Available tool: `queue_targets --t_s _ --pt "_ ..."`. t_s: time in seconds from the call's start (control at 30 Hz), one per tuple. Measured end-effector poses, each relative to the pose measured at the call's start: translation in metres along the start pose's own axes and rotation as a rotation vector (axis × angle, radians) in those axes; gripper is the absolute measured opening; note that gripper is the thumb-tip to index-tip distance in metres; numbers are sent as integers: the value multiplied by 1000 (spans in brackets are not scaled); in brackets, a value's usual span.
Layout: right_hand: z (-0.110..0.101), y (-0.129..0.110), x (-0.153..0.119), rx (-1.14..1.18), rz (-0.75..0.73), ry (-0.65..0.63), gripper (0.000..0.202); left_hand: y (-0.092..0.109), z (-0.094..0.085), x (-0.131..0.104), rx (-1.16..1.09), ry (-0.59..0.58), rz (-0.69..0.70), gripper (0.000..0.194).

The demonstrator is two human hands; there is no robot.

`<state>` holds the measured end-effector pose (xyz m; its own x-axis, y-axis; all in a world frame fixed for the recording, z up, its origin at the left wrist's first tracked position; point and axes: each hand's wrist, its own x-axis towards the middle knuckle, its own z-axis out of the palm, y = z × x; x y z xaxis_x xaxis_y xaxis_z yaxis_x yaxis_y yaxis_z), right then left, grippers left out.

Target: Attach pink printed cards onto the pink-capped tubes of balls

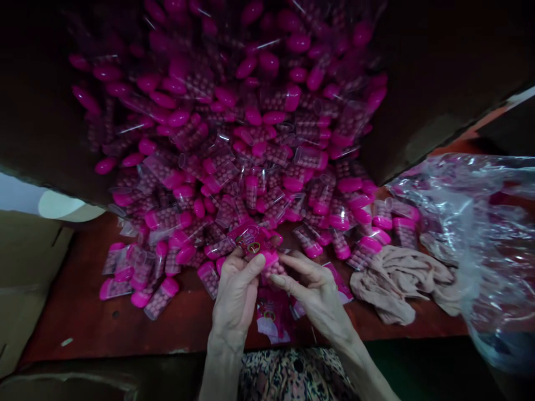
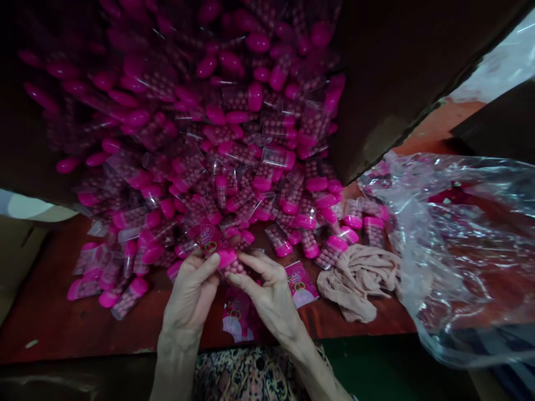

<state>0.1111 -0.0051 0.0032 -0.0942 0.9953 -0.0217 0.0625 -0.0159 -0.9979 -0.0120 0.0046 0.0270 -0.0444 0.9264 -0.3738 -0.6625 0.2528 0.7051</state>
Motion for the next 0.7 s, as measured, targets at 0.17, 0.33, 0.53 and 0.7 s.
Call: queue_targets --t_s 0.17,0.33,0.53,0.7 --pt "0 -1 -3 -158 -118 12 22 -3 -2 0 66 20 60 11" --pt "-5 -3 0 -42 14 -39 20 -1 -5 -2 75 40 67 12" --pt "-2 -4 -4 25 -8 -29 20 -3 -8 -3 73 -85 16 16" --pt "9 -6 -15 -182 -88 110 20 -10 -9 -3 114 33 77 14"
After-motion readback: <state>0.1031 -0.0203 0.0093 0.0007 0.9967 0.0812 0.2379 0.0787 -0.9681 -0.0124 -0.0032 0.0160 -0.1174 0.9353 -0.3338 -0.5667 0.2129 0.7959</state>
